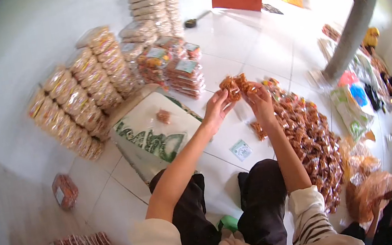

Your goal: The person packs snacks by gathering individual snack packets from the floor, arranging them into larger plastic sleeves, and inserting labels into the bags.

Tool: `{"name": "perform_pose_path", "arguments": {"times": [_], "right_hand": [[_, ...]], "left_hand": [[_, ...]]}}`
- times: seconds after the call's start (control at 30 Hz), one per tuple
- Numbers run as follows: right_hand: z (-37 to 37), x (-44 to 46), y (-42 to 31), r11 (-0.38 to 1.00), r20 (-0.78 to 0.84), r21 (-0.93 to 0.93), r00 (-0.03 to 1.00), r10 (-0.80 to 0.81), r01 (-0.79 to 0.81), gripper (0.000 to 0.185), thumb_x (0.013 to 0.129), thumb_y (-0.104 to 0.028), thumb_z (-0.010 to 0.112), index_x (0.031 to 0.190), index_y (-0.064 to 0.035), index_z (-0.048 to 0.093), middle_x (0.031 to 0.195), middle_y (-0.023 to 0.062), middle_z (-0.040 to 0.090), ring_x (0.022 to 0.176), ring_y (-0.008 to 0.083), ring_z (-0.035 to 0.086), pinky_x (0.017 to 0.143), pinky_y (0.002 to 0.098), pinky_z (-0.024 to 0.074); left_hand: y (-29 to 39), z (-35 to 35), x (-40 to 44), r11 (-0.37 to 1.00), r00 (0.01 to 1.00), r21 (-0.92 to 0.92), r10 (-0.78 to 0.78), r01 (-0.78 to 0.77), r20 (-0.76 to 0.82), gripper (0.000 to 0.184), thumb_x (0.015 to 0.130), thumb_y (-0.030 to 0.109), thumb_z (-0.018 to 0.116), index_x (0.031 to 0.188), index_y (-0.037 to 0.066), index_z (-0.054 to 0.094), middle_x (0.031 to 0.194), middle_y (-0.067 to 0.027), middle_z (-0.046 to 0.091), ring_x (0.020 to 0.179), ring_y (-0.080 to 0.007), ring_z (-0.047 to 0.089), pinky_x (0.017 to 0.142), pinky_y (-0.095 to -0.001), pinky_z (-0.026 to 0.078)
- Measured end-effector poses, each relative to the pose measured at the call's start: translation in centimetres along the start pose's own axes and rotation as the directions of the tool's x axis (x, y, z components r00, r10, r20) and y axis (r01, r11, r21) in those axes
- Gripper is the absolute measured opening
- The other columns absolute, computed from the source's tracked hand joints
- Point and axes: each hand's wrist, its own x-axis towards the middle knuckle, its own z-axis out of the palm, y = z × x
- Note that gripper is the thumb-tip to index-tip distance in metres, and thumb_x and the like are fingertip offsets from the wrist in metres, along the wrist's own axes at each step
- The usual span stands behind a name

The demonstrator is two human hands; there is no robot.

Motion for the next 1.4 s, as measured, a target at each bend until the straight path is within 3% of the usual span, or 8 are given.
{"name": "perform_pose_path", "arguments": {"times": [0.13,0.4,0.53,0.73,0.8,0.87,1.1,1.4], "right_hand": [[7.0,-1.1,1.8,0.981,0.108,-0.142,0.983,0.146,-0.130,0.019,0.084,-0.001,0.046,0.103,-0.0043,0.045,0.102,0.0039,0.048,0.093,0.0133,0.049,0.081,0.0246,0.0417],[12.0,-1.6,9.1,0.962,0.172,0.121,0.960,0.222,-0.244,0.014,0.087,-0.006,0.040,0.101,-0.0071,0.044,0.100,0.0068,0.051,0.093,0.0142,0.049,0.084,0.0282,0.0386],[12.0,-1.1,11.1,0.951,0.220,-0.068,0.925,0.309,-0.301,0.018,0.086,-0.015,0.044,0.103,-0.0094,0.046,0.103,0.0031,0.047,0.098,0.0126,0.042,0.086,0.0264,0.0311],[14.0,-0.9,9.7,0.832,0.342,-0.553,0.923,0.177,0.045,0.033,0.084,-0.025,0.054,0.108,-0.0044,0.044,0.110,0.0067,0.041,0.097,0.0141,0.044,0.083,0.0291,0.0383],[13.4,-0.5,10.6,0.840,0.353,-0.542,0.898,0.261,-0.032,0.052,0.080,-0.023,0.061,0.121,-0.0046,0.035,0.117,0.0095,0.038,0.098,0.0173,0.046,0.082,0.0314,0.0422],[13.8,-0.6,9.7,0.895,0.516,-0.428,0.847,0.126,0.128,0.070,0.075,-0.017,0.066,0.130,-0.0076,0.022,0.123,0.0115,0.035,0.099,0.0214,0.047,0.083,0.0337,0.0425],[12.5,-0.2,8.0,0.650,0.630,-0.687,0.712,0.309,0.326,0.046,0.067,-0.014,0.071,0.108,-0.0036,0.055,0.095,0.0087,0.060,0.085,0.0173,0.058,0.078,0.0291,0.0450],[10.1,-1.8,4.7,0.485,0.444,-0.821,0.871,0.211,0.301,0.035,0.067,-0.012,0.071,0.096,-0.0011,0.056,0.083,0.0127,0.062,0.079,0.0193,0.061,0.070,0.0290,0.0478]], "left_hand": [[2.4,-3.6,-3.2,0.996,0.990,-0.058,0.058,-0.066,-0.127,0.024,0.086,0.025,0.053,0.104,0.010,0.047,0.095,-0.0007,0.053,0.086,-0.0085,0.052,0.082,-0.0247,0.044],[5.2,-9.7,-7.6,0.990,0.966,0.071,0.132,-0.119,-0.221,0.039,0.085,0.030,0.055,0.116,0.011,0.040,0.108,-0.0014,0.049,0.100,-0.0099,0.048,0.088,-0.0296,0.038],[6.0,-11.5,-9.0,0.997,0.987,0.034,0.072,-0.068,-0.144,0.043,0.084,0.030,0.055,0.120,0.011,0.038,0.114,-0.0003,0.048,0.104,-0.0105,0.047,0.089,-0.0310,0.038],[6.3,-13.0,-9.6,0.961,0.945,0.185,0.244,-0.206,-0.216,0.037,0.084,0.025,0.056,0.111,0.007,0.039,0.108,-0.0054,0.048,0.096,-0.0155,0.054,0.081,-0.0310,0.047],[7.0,-13.2,-10.0,0.948,0.940,0.277,0.230,-0.157,-0.252,0.041,0.080,0.025,0.060,0.111,0.005,0.040,0.102,-0.0057,0.051,0.087,-0.0156,0.056,0.075,-0.0294,0.048],[7.6,-13.5,-10.3,0.680,0.947,0.706,0.319,-0.198,-0.042,0.044,0.075,0.023,0.065,0.109,0.004,0.044,0.095,-0.0063,0.054,0.080,-0.0152,0.056,0.070,-0.0284,0.047],[7.8,-14.3,-10.4,0.386,0.980,0.911,0.181,-0.149,0.084,0.056,0.066,0.022,0.071,0.112,0.006,0.042,0.093,-0.0066,0.054,0.078,-0.0158,0.054,0.061,-0.0288,0.047],[6.9,-13.4,-10.0,0.519,0.962,0.839,0.274,-0.166,0.021,0.052,0.067,0.027,0.073,0.105,0.009,0.043,0.097,-0.0044,0.053,0.093,-0.0161,0.051,0.081,-0.0318,0.039]]}}
